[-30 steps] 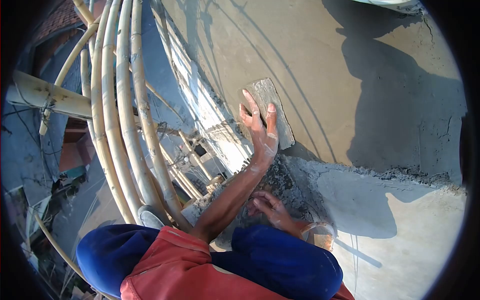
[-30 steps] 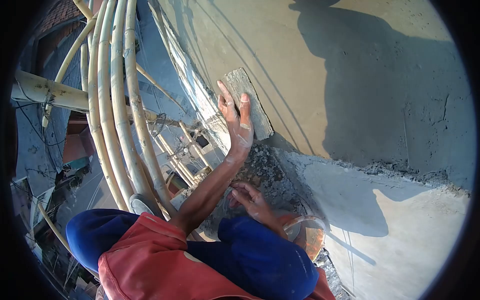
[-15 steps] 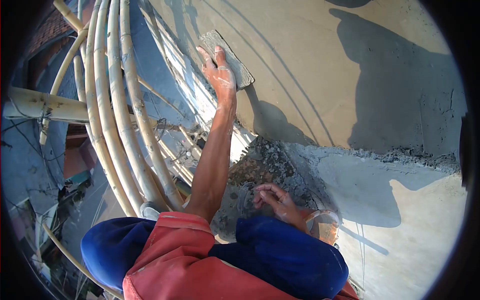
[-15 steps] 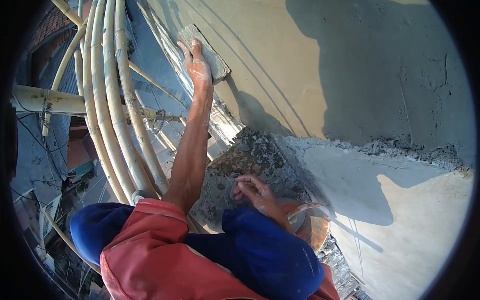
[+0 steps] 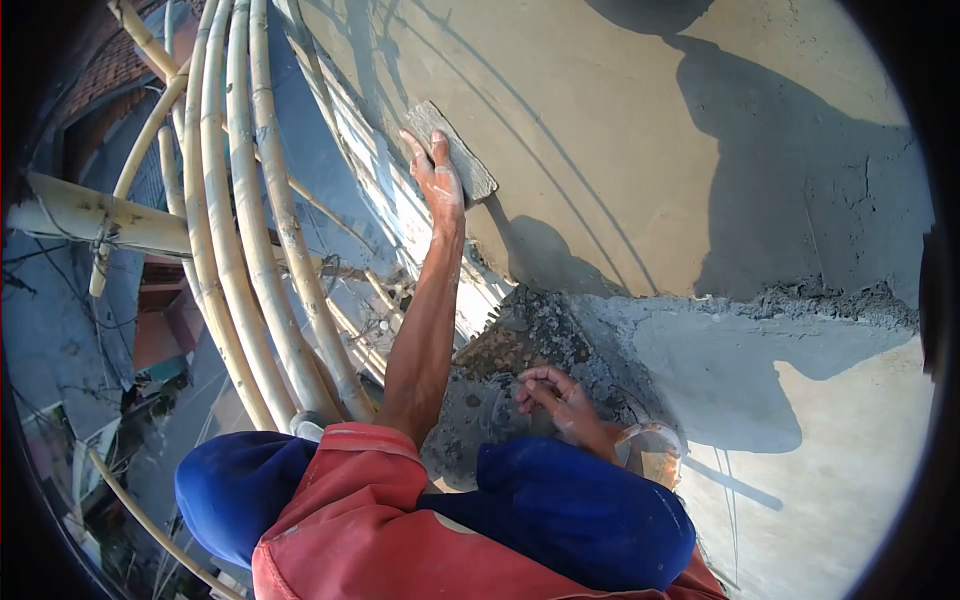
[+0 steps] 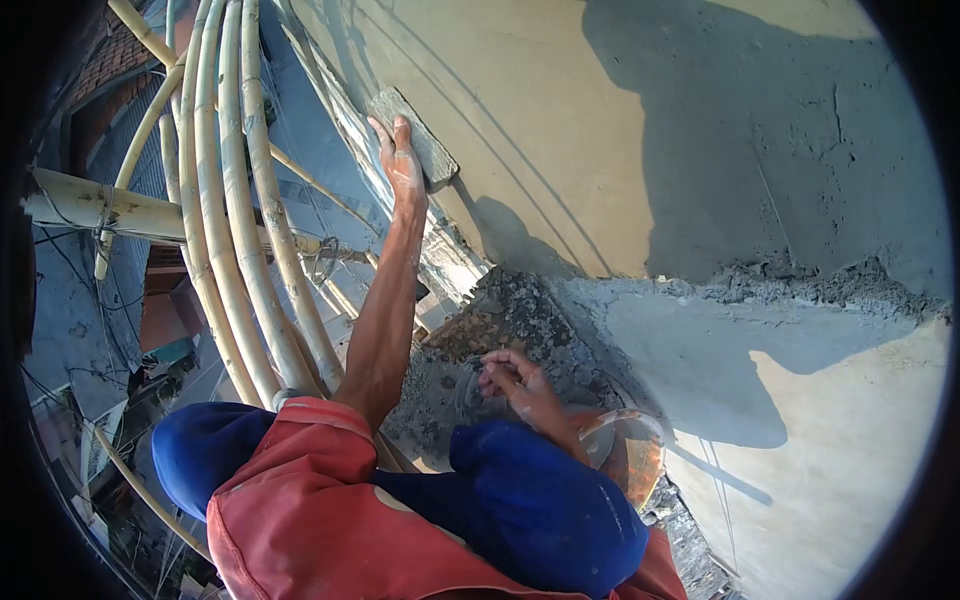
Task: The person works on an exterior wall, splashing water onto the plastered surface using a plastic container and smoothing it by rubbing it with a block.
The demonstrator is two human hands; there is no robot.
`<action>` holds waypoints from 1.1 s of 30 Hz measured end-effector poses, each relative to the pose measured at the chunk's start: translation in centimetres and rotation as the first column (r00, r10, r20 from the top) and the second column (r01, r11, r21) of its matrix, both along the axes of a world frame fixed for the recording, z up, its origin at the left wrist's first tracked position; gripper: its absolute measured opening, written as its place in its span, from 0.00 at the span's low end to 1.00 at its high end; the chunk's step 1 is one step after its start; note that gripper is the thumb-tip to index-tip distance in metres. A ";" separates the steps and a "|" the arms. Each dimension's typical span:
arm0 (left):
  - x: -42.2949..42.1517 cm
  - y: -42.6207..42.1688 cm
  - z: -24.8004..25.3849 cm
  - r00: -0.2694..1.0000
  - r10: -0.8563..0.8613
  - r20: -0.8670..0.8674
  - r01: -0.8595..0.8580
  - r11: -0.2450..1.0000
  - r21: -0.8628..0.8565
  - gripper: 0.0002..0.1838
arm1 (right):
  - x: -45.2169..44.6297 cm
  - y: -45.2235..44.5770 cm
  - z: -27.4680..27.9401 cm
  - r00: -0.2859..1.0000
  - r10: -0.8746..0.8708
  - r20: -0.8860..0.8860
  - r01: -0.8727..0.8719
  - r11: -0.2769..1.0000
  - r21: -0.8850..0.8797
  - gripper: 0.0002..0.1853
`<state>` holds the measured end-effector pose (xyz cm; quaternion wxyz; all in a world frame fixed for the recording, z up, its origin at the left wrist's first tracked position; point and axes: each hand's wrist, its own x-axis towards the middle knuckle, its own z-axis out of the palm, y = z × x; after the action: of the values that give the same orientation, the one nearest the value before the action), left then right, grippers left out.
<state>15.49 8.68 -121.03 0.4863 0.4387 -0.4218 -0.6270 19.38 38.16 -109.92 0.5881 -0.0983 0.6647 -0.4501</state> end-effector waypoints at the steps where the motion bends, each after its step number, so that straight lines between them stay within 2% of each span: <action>1: 0.1 2.4 -0.5 0.999 -0.013 0.037 0.013 1.000 -0.005 0.44 | 0.0 -0.4 -0.2 1.000 -0.016 0.024 0.017 1.000 -0.019 0.11; 2: 0.2 4.8 -0.7 0.997 -0.026 0.073 0.026 1.000 -0.009 0.44 | 0.5 -0.1 -0.6 1.000 -0.020 0.022 0.020 0.999 -0.029 0.11; 3: 0.1 8.5 1.5 0.996 -0.004 0.094 0.008 0.999 -0.048 0.40 | 0.5 0.2 -1.4 0.999 0.002 0.049 -0.002 1.000 0.002 0.11; 5: -0.3 8.7 4.5 0.985 0.032 0.167 -0.032 0.999 -0.004 0.41 | 0.4 0.2 -1.8 0.996 0.020 0.084 -0.024 0.999 0.047 0.11; 7: 0.1 2.8 6.0 0.948 0.108 0.299 -0.050 0.979 -0.196 0.43 | 0.5 0.3 -1.4 0.997 0.007 0.072 -0.010 0.999 0.038 0.12; 8: 0.1 -2.3 6.1 0.997 0.022 0.069 -0.020 0.999 -0.026 0.44 | 0.1 -0.1 -1.7 0.997 -0.005 0.076 0.002 0.999 0.040 0.12; 9: 0.4 -4.9 5.8 0.986 -0.022 -0.167 0.047 0.987 0.153 0.45 | -0.4 0.1 -1.6 0.997 -0.029 0.067 0.026 0.999 0.046 0.12; 10: 0.7 -3.8 4.5 0.988 -0.027 -0.155 0.054 0.984 0.171 0.45 | -0.3 0.6 -1.0 0.997 -0.049 0.058 0.046 0.998 0.051 0.12; 12: -0.2 -4.4 1.2 0.994 0.070 -0.085 -0.067 0.997 0.036 0.42 | -0.7 -0.8 -0.5 1.000 -0.026 0.016 0.025 1.000 0.013 0.12; 13: -0.1 -1.8 0.0 0.999 0.048 0.013 -0.049 0.994 0.100 0.44 | -0.3 -1.0 -0.2 1.000 -0.011 -0.007 0.011 1.000 0.016 0.12; 14: -0.2 1.8 -0.3 0.999 0.034 0.029 -0.035 0.998 0.047 0.44 | -0.2 -1.0 -0.4 1.000 0.002 -0.017 -0.002 1.000 0.002 0.12; 17: -0.1 9.6 4.7 0.987 0.014 0.162 0.009 0.990 -0.139 0.40 | -0.3 -0.4 -1.7 0.997 0.043 0.059 -0.045 0.999 0.022 0.12; 20: -0.2 5.2 7.1 0.984 0.101 0.146 -0.078 0.985 -0.154 0.41 | 0.0 0.5 -1.9 0.999 0.026 0.036 -0.029 0.995 0.095 0.12; 21: 0.0 1.7 6.5 0.980 0.109 0.165 -0.081 0.982 -0.171 0.42 | -0.1 0.4 -1.5 0.999 -0.011 0.032 0.009 0.997 0.071 0.12; 22: -0.6 -2.5 5.3 0.995 0.093 0.044 -0.090 0.994 -0.064 0.42 | -0.2 0.4 -1.4 0.998 -0.055 0.025 0.054 0.997 0.047 0.12; 24: -0.7 -7.7 1.5 0.994 0.105 -0.025 -0.104 0.994 0.036 0.42 | -0.2 0.8 -0.8 0.999 -0.049 0.024 0.047 0.997 0.067 0.12; 25: -1.0 -9.1 0.0 0.992 0.128 0.004 -0.128 0.992 -0.010 0.42 | -0.8 0.1 -0.7 1.000 -0.025 0.007 0.025 0.999 0.042 0.12; 26: -0.5 -8.9 -0.5 0.993 0.104 0.061 -0.106 0.994 0.022 0.43 | -0.8 -0.7 -0.4 1.000 -0.012 0.009 0.012 1.000 0.029 0.12; 27: 0.0 -8.2 -1.2 0.990 0.076 0.116 -0.082 0.995 0.050 0.43 | -0.7 -1.5 -0.1 1.000 -0.014 0.010 0.014 1.000 0.013 0.12; 29: -0.1 -3.8 -7.7 0.995 0.084 0.047 -0.086 0.996 0.033 0.43 | -0.1 -1.2 0.6 1.000 -0.011 -0.003 0.011 1.000 0.004 0.12; 30: 0.1 -0.6 -11.4 1.000 0.003 0.030 -0.006 0.994 0.107 0.43 | 0.0 -1.0 0.4 1.000 0.015 0.004 -0.015 1.000 -0.016 0.12; 31: 0.1 3.1 -12.1 0.996 -0.006 -0.092 0.014 0.997 0.079 0.42 | -0.1 -1.1 0.2 0.999 0.039 0.016 -0.038 0.999 -0.027 0.12; 33: 1.4 8.8 -5.5 0.990 -0.095 0.100 0.072 0.973 0.217 0.41 | 0.2 -0.5 0.2 1.000 0.027 0.016 -0.027 1.000 -0.009 0.13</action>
<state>16.92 17.46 -126.53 0.3858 0.5038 -0.3962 -0.6636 19.61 37.67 -109.70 0.5990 -0.1062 0.6564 -0.4460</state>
